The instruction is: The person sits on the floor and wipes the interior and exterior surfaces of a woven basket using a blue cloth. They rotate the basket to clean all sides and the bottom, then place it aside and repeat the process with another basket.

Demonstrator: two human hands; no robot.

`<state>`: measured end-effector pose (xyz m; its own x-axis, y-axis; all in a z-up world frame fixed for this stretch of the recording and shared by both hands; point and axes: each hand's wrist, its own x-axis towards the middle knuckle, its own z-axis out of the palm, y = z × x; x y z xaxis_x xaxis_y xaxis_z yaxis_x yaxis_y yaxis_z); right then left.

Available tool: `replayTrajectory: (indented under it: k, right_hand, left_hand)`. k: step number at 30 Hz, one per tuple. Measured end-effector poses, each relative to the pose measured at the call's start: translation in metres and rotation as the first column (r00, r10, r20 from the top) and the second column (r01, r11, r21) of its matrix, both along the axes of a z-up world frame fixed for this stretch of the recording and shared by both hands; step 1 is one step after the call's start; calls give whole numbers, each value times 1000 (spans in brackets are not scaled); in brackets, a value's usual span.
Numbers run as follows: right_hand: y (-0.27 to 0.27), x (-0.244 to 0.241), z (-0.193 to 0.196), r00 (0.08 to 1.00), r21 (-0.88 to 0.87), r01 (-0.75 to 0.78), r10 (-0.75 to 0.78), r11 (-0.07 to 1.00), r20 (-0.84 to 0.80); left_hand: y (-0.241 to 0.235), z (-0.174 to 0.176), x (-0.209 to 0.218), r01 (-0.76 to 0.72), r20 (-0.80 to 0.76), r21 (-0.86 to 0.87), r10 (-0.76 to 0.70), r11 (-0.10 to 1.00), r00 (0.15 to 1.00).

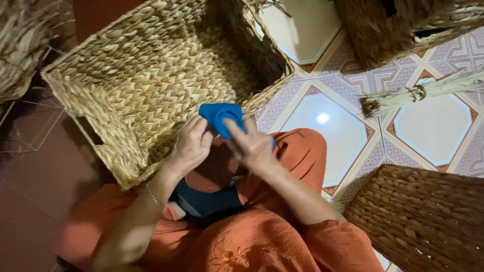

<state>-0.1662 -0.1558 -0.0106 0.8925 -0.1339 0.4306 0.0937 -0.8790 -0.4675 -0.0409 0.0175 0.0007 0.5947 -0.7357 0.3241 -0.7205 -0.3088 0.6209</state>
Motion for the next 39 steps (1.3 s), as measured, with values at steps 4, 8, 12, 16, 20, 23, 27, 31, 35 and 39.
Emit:
replayTrajectory:
  k: [4, 8, 12, 16, 20, 23, 27, 31, 35, 39]
  right_hand:
    - [-74, 11, -4, 964, -1, 166, -162, 986, 213]
    - [-129, 23, -6, 868, -94, 492, -480, 865, 125]
    - [-74, 23, -10, 938, -84, 334, -322, 939, 128]
    - [4, 5, -5, 994, -34, 82, -80, 996, 70]
    - [-4, 6, 9, 1000, -26, 10, -10, 1000, 3]
    - [-56, 9, 16, 978, -12, 35, -31, 999, 205]
    - [-122, 19, 12, 905, -112, 425, -420, 898, 73]
    - [-128, 19, 10, 910, -139, 414, -403, 900, 99]
    - [-102, 22, 15, 910, -69, 407, -397, 911, 124]
    - [-53, 17, 18, 954, -41, 295, -292, 955, 68]
  left_hand:
    - [1, 0, 3, 122, 196, 18, -123, 992, 973]
    - [-1, -3, 2, 4, -122, -49, -10, 999, 992]
    - [-2, -7, 1, -17, -72, -70, 12, 997, 997]
    - [-1, -12, -12, -116, 67, -13, 116, 993, 991]
    - [-1, -5, -13, -120, 64, 20, 119, 993, 991]
    - [4, 0, -13, -71, 25, -20, 72, 997, 997]
    - [29, 7, -13, 43, 172, 48, -51, 998, 984]
    - [78, 18, -13, -218, 286, 40, 198, 975, 938]
    - [151, 24, -24, -678, -54, -76, 676, 731, 735]
    - [167, -13, -19, -829, -782, -44, 497, 558, 376]
